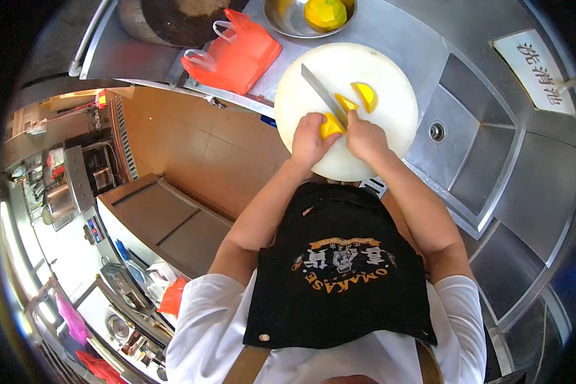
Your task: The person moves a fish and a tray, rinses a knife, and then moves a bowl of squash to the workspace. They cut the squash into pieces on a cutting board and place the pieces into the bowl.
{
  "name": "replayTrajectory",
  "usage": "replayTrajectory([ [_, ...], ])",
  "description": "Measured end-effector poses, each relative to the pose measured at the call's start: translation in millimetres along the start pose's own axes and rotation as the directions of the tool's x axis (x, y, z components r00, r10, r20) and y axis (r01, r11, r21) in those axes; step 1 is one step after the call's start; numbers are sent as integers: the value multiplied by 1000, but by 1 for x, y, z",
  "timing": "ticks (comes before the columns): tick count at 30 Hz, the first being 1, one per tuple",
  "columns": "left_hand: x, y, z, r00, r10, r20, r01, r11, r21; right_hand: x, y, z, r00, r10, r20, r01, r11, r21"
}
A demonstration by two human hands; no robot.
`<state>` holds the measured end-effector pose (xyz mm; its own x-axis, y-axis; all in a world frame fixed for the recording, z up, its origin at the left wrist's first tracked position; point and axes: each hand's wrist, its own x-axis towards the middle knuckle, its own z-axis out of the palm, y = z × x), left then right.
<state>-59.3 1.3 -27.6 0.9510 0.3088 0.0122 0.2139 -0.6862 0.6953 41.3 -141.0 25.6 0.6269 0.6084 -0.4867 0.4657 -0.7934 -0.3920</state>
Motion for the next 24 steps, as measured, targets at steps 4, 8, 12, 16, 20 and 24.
replayTrajectory([
  [4,-5,2,-7,998,28,-59,-31,998,-54,-36,-6,-15,1000,19,18,-19,1000,3],
  [8,-4,-3,-14,997,63,34,-62,998,-25,-62,-12,-14,996,30,83,-28,999,-29],
  [12,1,-3,-11,994,105,34,-103,994,-42,-62,-9,1,997,37,65,-39,999,35],
  [16,7,-5,-14,994,73,77,-66,993,-99,-57,-18,-8,992,58,110,-65,996,64],
  [20,6,-11,-11,995,64,74,-52,986,-156,-41,-20,-2,985,115,128,-127,988,92],
  [24,0,-11,-6,999,45,14,-41,984,-172,-5,-12,34,994,-7,-113,20,994,112],
])
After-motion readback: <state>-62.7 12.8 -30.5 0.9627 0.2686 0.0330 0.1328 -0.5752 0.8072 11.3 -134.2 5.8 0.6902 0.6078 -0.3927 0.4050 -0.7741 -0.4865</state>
